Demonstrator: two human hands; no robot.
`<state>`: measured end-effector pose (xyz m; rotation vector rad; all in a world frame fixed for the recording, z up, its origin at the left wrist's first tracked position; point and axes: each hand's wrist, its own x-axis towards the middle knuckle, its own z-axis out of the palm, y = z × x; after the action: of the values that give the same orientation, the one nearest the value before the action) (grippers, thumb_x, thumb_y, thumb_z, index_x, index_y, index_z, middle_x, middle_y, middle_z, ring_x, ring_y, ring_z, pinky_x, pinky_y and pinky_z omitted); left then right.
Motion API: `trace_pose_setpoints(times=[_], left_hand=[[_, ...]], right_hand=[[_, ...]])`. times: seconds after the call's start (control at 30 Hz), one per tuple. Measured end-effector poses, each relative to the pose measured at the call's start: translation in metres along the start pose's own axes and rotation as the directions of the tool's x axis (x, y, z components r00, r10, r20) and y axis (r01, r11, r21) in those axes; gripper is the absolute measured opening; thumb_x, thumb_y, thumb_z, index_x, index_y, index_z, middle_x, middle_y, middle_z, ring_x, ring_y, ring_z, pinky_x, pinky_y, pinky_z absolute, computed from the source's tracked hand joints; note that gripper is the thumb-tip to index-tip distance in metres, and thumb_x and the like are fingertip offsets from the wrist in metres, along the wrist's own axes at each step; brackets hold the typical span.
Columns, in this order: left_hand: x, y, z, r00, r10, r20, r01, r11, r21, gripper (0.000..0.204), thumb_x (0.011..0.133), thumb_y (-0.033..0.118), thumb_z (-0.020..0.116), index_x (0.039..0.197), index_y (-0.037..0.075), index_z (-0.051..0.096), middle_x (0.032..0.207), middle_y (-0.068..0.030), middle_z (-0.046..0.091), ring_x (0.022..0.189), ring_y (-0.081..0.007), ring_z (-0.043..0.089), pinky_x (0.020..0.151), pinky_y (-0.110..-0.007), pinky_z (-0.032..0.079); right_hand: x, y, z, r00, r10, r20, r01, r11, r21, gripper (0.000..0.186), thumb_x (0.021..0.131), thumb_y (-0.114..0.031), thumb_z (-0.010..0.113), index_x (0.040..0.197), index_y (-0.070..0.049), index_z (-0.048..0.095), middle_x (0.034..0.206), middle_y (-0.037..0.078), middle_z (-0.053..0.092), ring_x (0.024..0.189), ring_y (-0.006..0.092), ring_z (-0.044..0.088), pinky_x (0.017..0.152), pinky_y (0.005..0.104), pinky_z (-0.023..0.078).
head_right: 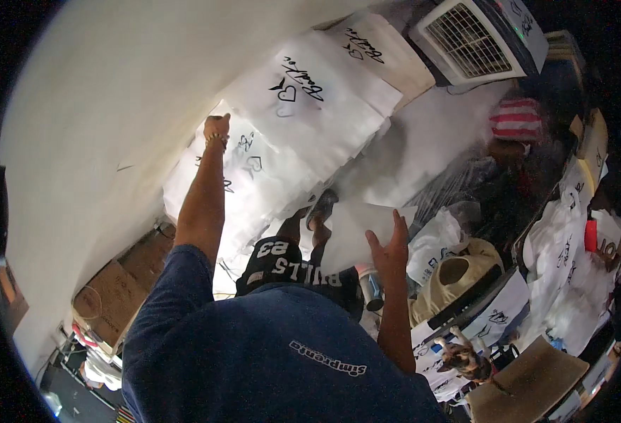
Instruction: The person places white transfer papers onto printing frames by hand and then walks around the workshop gathering, stacking, and sorting more white sheets from various surfaces.
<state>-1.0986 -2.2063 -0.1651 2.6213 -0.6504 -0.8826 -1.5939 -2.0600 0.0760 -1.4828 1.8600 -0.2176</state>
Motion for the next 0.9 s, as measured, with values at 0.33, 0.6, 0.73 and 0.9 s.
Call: trace_pose_setpoints(times=[0.33,0.6,0.73,0.9], left_hand=[[-0.277,-0.167,0.006,0.642,0.143,0.753,0.086,0.963,-0.257,0.04,0.09,0.039,0.062,0.101,0.001,0.064,0.083,-0.0088,0.067,0.072,-0.0164,0.065,0.048,-0.032,0.053],[-0.393,-0.166,-0.028,0.59,0.314,0.744,0.481,0.604,-0.636,0.05,0.095,0.054,0.046,0.102,0.007,0.061,0.079,0.0021,0.059,0.065,-0.0117,0.054,0.059,-0.026,0.046],[-0.365,-0.163,-0.036,0.845,0.009,0.534,0.411,0.627,-0.662,0.055,0.09,0.057,0.052,0.102,0.004,0.06,0.084,-0.0013,0.06,0.07,-0.0136,0.056,0.054,-0.03,0.047],[-0.256,-0.149,-0.031,0.844,0.089,0.529,0.265,0.787,-0.557,0.035,0.086,0.037,0.065,0.097,0.004,0.063,0.087,-0.006,0.067,0.063,-0.016,0.06,0.052,-0.033,0.048]], right_hand=[[0.0,-0.087,-0.046,0.925,-0.341,0.166,0.366,0.919,-0.148,0.069,0.076,-0.012,0.069,0.138,-0.006,0.04,0.136,0.021,0.045,0.125,0.0368,0.045,0.102,0.0441,0.039],[-0.051,-0.195,-0.01,0.369,-0.766,0.527,0.771,0.568,0.287,0.045,0.075,-0.002,0.063,0.12,-0.005,0.057,0.12,0.016,0.06,0.111,0.0324,0.058,0.092,0.0366,0.046],[-0.075,-0.199,-0.016,0.329,-0.623,0.71,0.689,0.672,0.27,0.037,0.076,-0.012,0.061,0.113,-0.005,0.061,0.099,0.017,0.067,0.095,0.0334,0.064,0.082,0.0372,0.049],[-0.06,-0.163,-0.008,0.484,-0.49,0.724,0.735,0.677,-0.033,0.039,0.079,-0.015,0.062,0.116,-0.006,0.06,0.097,0.012,0.07,0.073,0.0247,0.067,0.07,0.0337,0.051]])
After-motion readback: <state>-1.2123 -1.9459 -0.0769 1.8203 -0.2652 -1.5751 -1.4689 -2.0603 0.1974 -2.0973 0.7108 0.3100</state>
